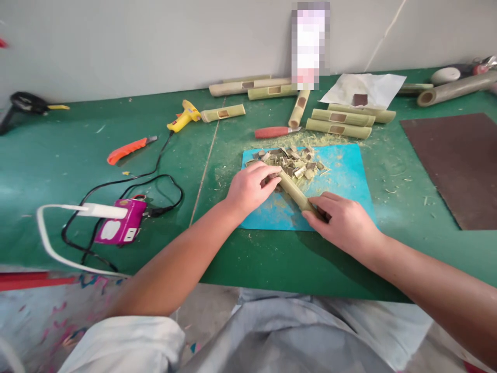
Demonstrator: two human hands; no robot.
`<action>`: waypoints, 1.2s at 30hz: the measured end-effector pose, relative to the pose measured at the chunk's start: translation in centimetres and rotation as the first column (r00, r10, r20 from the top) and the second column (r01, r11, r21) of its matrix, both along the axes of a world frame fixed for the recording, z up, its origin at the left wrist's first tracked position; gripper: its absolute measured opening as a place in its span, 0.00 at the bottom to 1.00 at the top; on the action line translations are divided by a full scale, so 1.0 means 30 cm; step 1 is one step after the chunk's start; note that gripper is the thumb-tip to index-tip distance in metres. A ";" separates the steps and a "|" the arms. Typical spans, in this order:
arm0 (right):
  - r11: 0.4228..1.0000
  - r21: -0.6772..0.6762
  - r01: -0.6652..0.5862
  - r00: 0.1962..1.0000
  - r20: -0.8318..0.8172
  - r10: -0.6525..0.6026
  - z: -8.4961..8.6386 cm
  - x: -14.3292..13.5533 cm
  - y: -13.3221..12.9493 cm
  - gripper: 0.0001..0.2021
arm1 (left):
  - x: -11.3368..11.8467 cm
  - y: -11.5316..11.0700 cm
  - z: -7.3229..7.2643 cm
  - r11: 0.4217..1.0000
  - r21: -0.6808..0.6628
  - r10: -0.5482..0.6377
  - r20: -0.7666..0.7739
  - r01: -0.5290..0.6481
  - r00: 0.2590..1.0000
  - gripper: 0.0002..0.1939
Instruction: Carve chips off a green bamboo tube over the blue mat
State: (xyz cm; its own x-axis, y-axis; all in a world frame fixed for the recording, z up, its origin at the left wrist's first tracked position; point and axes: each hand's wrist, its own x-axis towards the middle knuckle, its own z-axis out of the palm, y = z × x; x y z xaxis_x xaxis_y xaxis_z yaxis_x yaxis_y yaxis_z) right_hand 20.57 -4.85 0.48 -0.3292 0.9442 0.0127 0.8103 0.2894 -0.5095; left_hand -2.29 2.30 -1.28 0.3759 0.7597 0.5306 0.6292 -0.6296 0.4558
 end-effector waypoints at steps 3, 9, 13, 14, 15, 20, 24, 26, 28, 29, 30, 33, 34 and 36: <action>1.000 -0.003 -0.005 1.000 0.001 0.005 0.000 0.002 0.000 0.13 | -0.004 0.000 0.009 1.000 -0.027 0.003 -0.029 -0.004 1.000 0.09; 1.000 -0.012 0.000 1.000 -0.012 0.000 0.002 0.003 0.002 0.13 | -0.007 0.008 0.004 0.999 -0.021 -0.034 -0.001 0.034 0.999 0.08; 1.000 -0.013 -0.004 1.000 -0.014 0.003 0.000 0.002 0.001 0.13 | 0.005 0.004 -0.011 0.996 0.054 -0.072 -0.007 0.072 0.997 0.08; 1.000 -0.015 -0.004 1.000 -0.012 0.004 0.000 0.001 0.001 0.13 | 0.007 0.002 -0.012 0.992 0.067 -0.108 -0.020 0.109 0.994 0.08; 1.000 -0.017 -0.005 1.000 -0.009 0.005 0.001 0.001 0.000 0.13 | 0.009 0.001 -0.013 0.986 0.075 -0.146 -0.036 0.149 0.989 0.08; 1.000 -0.022 -0.002 1.000 0.005 0.002 0.008 -0.002 -0.003 0.13 | 0.010 -0.006 -0.008 0.976 0.159 -0.130 -0.123 0.149 0.984 0.10; 1.000 -0.028 -0.007 1.000 0.007 0.008 0.008 -0.004 -0.005 0.13 | 0.012 -0.019 -0.010 0.973 0.155 -0.136 -0.229 0.174 0.964 0.12; 1.000 -0.031 -0.004 1.000 0.006 0.004 0.007 -0.004 -0.005 0.13 | 0.010 -0.020 -0.012 0.976 0.169 -0.099 -0.218 0.137 0.971 0.12; 1.000 -0.031 0.003 1.000 0.010 -0.002 0.006 -0.003 -0.004 0.13 | 0.008 -0.019 -0.014 0.974 0.195 -0.074 -0.218 0.118 0.973 0.12; 1.000 -0.031 0.003 1.000 0.012 -0.003 0.005 -0.003 -0.004 0.13 | 0.008 -0.019 -0.015 0.972 0.193 -0.087 -0.240 0.135 0.967 0.12; 1.000 -0.031 0.002 1.000 0.014 -0.002 0.004 -0.002 -0.004 0.13 | 0.007 -0.018 -0.015 0.969 0.192 -0.106 -0.256 0.158 0.961 0.12; 1.000 -0.025 0.001 1.000 0.010 0.000 0.003 -0.001 -0.003 0.13 | 0.009 -0.016 -0.016 0.965 0.213 -0.099 -0.239 0.152 0.966 0.12; 1.000 -0.019 0.001 1.000 0.010 -0.001 0.003 -0.001 -0.003 0.13 | 0.010 -0.016 -0.015 0.964 0.226 -0.088 -0.228 0.140 0.970 0.12; 1.000 -0.007 -0.002 1.000 0.013 0.002 0.003 -0.001 -0.003 0.13 | 0.014 -0.019 -0.013 0.962 0.225 -0.098 -0.239 0.154 0.966 0.12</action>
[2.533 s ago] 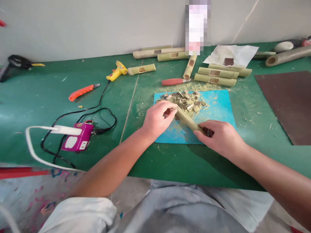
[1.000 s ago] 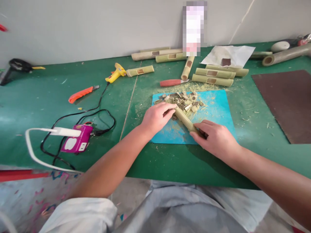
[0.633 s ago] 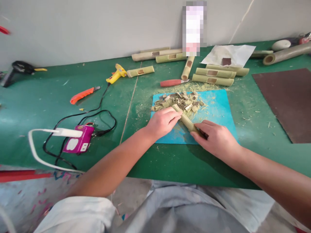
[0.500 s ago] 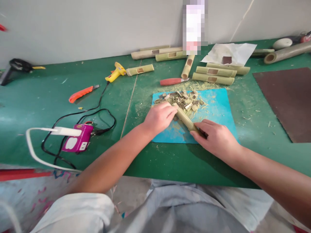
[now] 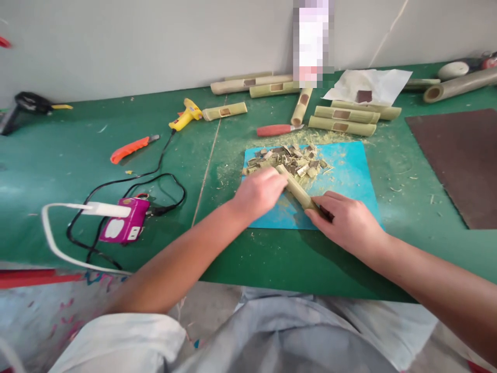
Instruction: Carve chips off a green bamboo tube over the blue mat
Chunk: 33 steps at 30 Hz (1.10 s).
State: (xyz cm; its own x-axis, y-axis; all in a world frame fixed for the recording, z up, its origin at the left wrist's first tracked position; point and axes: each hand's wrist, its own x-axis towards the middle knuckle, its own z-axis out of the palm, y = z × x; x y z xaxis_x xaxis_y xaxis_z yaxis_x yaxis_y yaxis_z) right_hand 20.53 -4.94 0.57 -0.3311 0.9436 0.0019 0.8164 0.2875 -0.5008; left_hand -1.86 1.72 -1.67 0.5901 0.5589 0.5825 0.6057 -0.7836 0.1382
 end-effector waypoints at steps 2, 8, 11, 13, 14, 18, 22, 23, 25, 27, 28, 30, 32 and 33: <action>1.000 0.007 -0.006 1.000 0.004 0.006 0.001 0.000 0.000 0.13 | 0.005 -0.005 0.003 0.999 -0.026 -0.038 -0.032 0.037 0.999 0.12; 1.000 0.005 -0.004 1.000 0.014 0.004 0.002 0.002 -0.002 0.13 | 0.002 -0.009 0.003 0.999 -0.049 0.005 -0.026 -0.007 1.000 0.13; 1.000 -0.004 -0.007 1.000 0.011 0.007 0.004 0.000 -0.003 0.13 | -0.004 -0.005 0.000 0.999 -0.034 0.008 0.023 -0.007 1.000 0.14; 1.000 -0.013 -0.007 1.000 0.021 0.007 0.005 -0.002 -0.003 0.13 | -0.004 -0.006 -0.002 0.999 -0.042 0.017 0.023 -0.016 1.000 0.14; 1.000 -0.018 -0.007 1.000 0.029 0.008 0.006 -0.003 -0.003 0.13 | -0.004 -0.007 -0.002 0.999 -0.048 0.000 0.005 0.001 1.000 0.13; 1.000 -0.026 0.002 0.998 0.055 -0.001 0.008 -0.005 -0.003 0.13 | -0.008 -0.006 0.000 1.000 0.000 0.027 0.014 -0.027 1.000 0.14; 1.000 -0.013 -0.003 0.998 0.061 0.004 0.007 -0.005 -0.005 0.13 | -0.025 0.005 0.003 0.997 -0.072 -0.040 -0.032 0.038 0.999 0.14; 1.000 -0.002 -0.005 0.998 0.060 0.005 0.006 -0.005 -0.006 0.13 | -0.029 0.007 0.003 0.997 -0.072 -0.017 -0.007 0.016 1.000 0.14; 1.000 0.022 -0.013 0.998 0.061 0.011 0.003 -0.003 -0.007 0.13 | -0.030 0.007 0.003 0.997 -0.076 0.021 0.016 -0.019 1.000 0.14; 0.999 0.043 -0.020 0.998 0.066 0.017 0.000 -0.002 -0.007 0.13 | -0.024 0.002 0.003 0.996 -0.086 0.016 -0.012 -0.017 1.000 0.14; 0.998 0.051 -0.023 0.998 0.066 0.019 -0.001 -0.002 -0.007 0.13 | -0.021 -0.001 0.003 0.996 -0.090 0.011 -0.029 -0.013 1.000 0.14; 0.998 0.063 -0.023 0.998 0.066 0.019 -0.002 -0.003 -0.006 0.13 | -0.015 -0.005 0.004 0.995 -0.088 0.035 -0.020 -0.036 0.999 0.14; 0.998 0.063 -0.026 0.998 0.064 0.022 -0.001 -0.005 -0.006 0.13 | -0.011 -0.005 0.006 0.995 -0.083 0.060 -0.014 -0.061 0.998 0.14; 0.998 0.058 -0.030 0.998 0.065 0.026 -0.001 -0.006 -0.006 0.13 | -0.010 -0.005 0.006 0.995 -0.090 0.042 -0.031 -0.045 0.999 0.14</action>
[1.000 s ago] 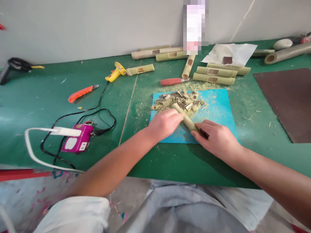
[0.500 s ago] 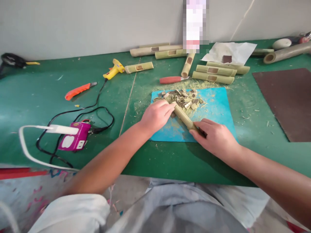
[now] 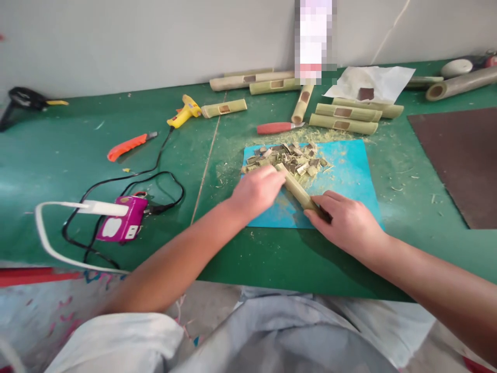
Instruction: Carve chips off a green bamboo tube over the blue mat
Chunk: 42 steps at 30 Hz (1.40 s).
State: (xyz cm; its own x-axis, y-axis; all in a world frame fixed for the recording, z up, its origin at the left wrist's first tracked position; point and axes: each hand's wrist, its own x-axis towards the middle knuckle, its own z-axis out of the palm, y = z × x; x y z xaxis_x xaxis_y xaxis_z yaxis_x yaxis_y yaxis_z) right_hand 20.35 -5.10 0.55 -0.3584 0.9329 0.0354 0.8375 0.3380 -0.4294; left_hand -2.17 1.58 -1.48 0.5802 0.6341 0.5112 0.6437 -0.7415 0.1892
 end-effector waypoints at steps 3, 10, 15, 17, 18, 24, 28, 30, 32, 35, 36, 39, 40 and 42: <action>1.000 -0.019 0.005 1.000 0.004 -0.005 0.002 -0.002 0.000 0.13 | 0.001 0.003 0.000 0.999 0.006 -0.040 0.010 0.040 0.999 0.14; 1.000 -0.024 0.008 0.999 0.039 -0.007 0.003 0.000 -0.006 0.13 | 0.007 -0.001 -0.001 0.999 0.001 -0.049 0.026 0.049 0.998 0.14; 1.000 -0.006 0.004 0.998 0.056 -0.003 0.005 -0.002 -0.006 0.13 | 0.002 0.007 0.000 0.998 0.020 -0.057 0.025 0.057 0.998 0.13; 1.000 0.004 0.005 0.998 0.063 -0.005 0.005 -0.002 -0.005 0.13 | -0.005 0.018 -0.001 0.999 0.014 -0.041 0.046 0.040 0.998 0.12; 1.000 0.011 0.008 0.998 0.066 -0.009 0.005 -0.001 -0.004 0.13 | -0.010 0.025 -0.001 1.000 0.005 -0.012 0.067 0.011 0.998 0.12; 0.998 0.055 0.009 0.997 0.076 -0.013 -0.003 0.008 -0.007 0.15 | -0.014 0.033 0.016 0.995 -0.083 0.063 0.123 -0.053 0.990 0.10; 0.992 0.123 0.023 0.999 0.030 -0.027 0.000 0.013 -0.006 0.15 | 0.008 0.007 0.050 0.950 -0.307 0.163 0.348 -0.052 0.923 0.07; 0.984 0.173 0.038 0.998 -0.056 -0.029 0.011 0.015 -0.002 0.16 | 0.024 -0.011 0.068 0.857 -0.514 0.257 0.474 0.027 0.842 0.08; 0.976 0.214 0.052 0.985 -0.171 -0.015 0.027 0.015 0.004 0.16 | 0.040 -0.030 0.085 0.740 -0.657 0.329 0.543 0.147 0.773 0.10; 0.965 0.251 0.077 0.945 -0.327 0.009 0.049 0.011 0.016 0.13 | 0.061 -0.058 0.103 0.617 -0.737 0.375 0.584 0.277 0.720 0.12; 0.962 0.257 0.089 0.931 -0.366 0.011 0.054 0.009 0.019 0.12 | 0.067 -0.066 0.108 0.585 -0.751 0.384 0.588 0.305 0.712 0.13; 0.961 0.256 0.107 0.897 -0.442 0.018 0.057 0.000 0.028 0.08 | 0.084 -0.092 0.121 0.504 -0.777 0.393 0.596 0.378 0.700 0.12; 0.962 0.253 0.105 0.887 -0.461 0.024 0.056 -0.003 0.030 0.07 | 0.091 -0.100 0.125 0.484 -0.778 0.389 0.601 0.400 0.698 0.11; 0.961 0.255 0.104 0.868 -0.495 0.037 0.055 -0.007 0.031 0.06 | 0.103 -0.116 0.130 0.458 -0.778 0.383 0.610 0.430 0.694 0.10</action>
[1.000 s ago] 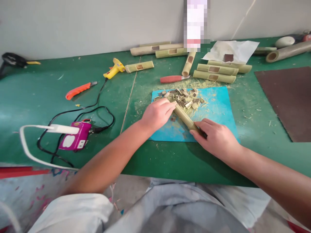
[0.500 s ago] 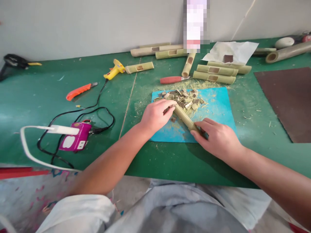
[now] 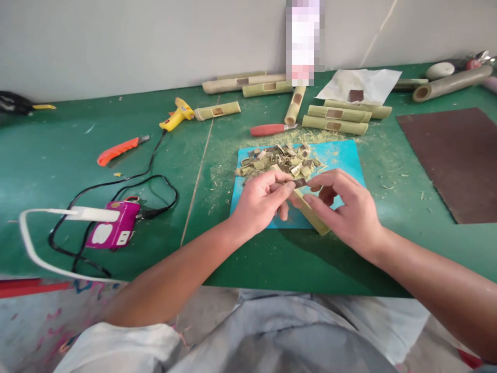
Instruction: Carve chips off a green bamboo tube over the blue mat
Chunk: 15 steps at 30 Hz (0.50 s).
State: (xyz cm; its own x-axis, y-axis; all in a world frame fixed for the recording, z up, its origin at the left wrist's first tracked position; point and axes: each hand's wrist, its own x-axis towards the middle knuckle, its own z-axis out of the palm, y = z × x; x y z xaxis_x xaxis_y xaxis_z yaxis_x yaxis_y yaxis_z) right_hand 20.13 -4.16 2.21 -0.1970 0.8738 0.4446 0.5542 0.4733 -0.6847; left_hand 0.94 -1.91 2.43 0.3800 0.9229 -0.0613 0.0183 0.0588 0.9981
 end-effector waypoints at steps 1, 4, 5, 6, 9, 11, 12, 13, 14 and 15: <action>1.000 0.004 -0.001 1.000 -0.020 0.001 0.001 -0.002 0.000 0.05 | 0.006 -0.007 0.002 1.000 -0.003 -0.007 0.007 0.007 1.000 0.09; 1.000 -0.002 0.006 0.997 -0.074 -0.006 0.009 -0.003 -0.001 0.01 | 0.019 -0.023 -0.001 1.000 0.009 -0.030 0.007 0.030 1.000 0.08; 1.000 -0.019 0.008 0.996 -0.091 -0.009 0.013 -0.003 -0.002 0.01 | 0.021 -0.026 -0.004 0.999 0.028 -0.036 0.001 0.036 0.999 0.08; 0.999 -0.045 0.010 0.994 -0.110 -0.015 0.016 -0.002 -0.002 0.02 | 0.022 -0.028 -0.008 0.998 0.058 -0.035 -0.009 0.035 0.999 0.08; 0.985 -0.173 0.019 0.982 -0.180 -0.050 0.017 0.004 -0.002 0.04 | 0.019 -0.030 -0.019 0.980 0.201 0.024 -0.075 -0.009 0.997 0.07; 0.966 -0.258 0.018 0.972 -0.221 -0.077 0.012 0.007 0.000 0.04 | 0.016 -0.030 -0.024 0.957 0.287 0.079 -0.117 -0.043 0.990 0.06; 0.958 -0.288 0.020 0.968 -0.235 -0.091 0.008 0.008 0.001 0.05 | 0.016 -0.031 -0.024 0.947 0.316 0.096 -0.128 -0.051 0.987 0.06; 0.951 -0.307 0.027 0.964 -0.246 -0.106 0.004 0.008 0.003 0.05 | 0.016 -0.032 -0.024 0.941 0.334 0.104 -0.132 -0.055 0.986 0.06; 0.948 -0.317 0.039 0.960 -0.251 -0.124 0.002 0.007 0.004 0.05 | 0.017 -0.034 -0.023 0.937 0.344 0.106 -0.131 -0.055 0.986 0.05; 0.945 -0.322 0.052 0.958 -0.252 -0.138 0.000 0.006 0.005 0.05 | 0.019 -0.036 -0.022 0.936 0.349 0.102 -0.132 -0.050 0.986 0.05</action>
